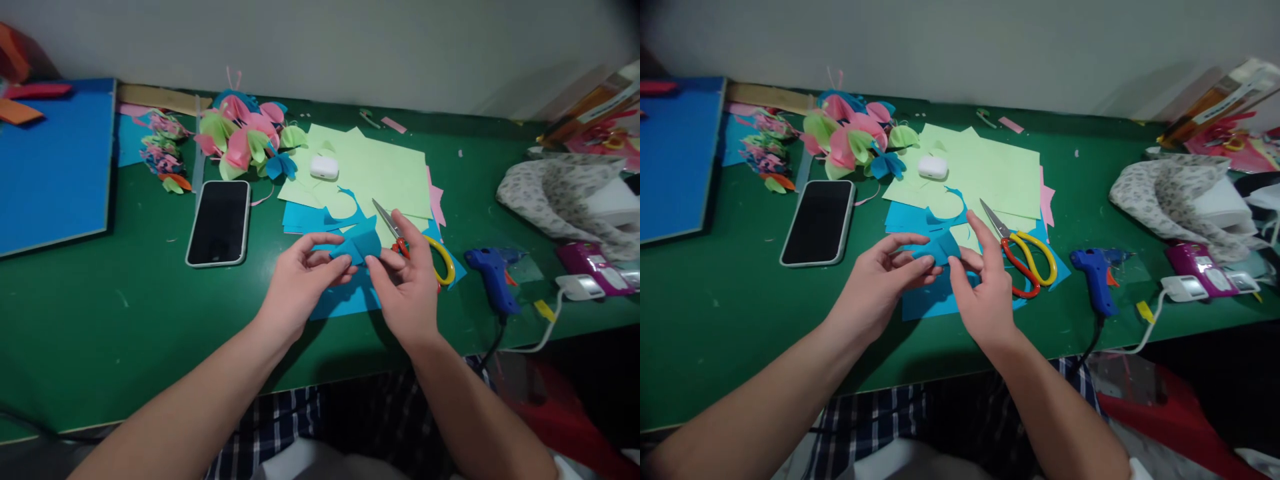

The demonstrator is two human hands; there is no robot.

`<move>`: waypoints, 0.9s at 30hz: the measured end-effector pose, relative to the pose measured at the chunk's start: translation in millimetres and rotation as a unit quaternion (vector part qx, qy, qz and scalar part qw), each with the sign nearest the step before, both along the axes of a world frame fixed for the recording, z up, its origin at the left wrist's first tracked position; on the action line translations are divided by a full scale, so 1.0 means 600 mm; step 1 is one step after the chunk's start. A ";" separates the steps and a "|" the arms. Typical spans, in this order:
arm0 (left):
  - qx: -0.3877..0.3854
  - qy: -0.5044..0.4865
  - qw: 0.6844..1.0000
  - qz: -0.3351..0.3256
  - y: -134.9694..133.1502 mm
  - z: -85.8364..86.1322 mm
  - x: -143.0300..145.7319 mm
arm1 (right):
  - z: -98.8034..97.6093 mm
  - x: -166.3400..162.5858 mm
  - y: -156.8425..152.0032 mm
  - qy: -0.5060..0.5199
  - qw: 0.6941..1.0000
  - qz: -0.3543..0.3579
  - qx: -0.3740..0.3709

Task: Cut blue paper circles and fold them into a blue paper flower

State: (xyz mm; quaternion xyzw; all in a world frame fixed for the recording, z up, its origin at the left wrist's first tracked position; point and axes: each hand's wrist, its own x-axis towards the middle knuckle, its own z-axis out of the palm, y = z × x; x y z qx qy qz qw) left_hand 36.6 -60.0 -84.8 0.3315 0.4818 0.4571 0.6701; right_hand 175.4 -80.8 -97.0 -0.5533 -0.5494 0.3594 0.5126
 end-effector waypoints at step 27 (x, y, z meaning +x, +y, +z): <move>-0.058 -0.028 0.995 -0.072 0.002 -0.005 -0.004 | 0.001 0.003 -0.001 0.018 0.992 0.105 0.062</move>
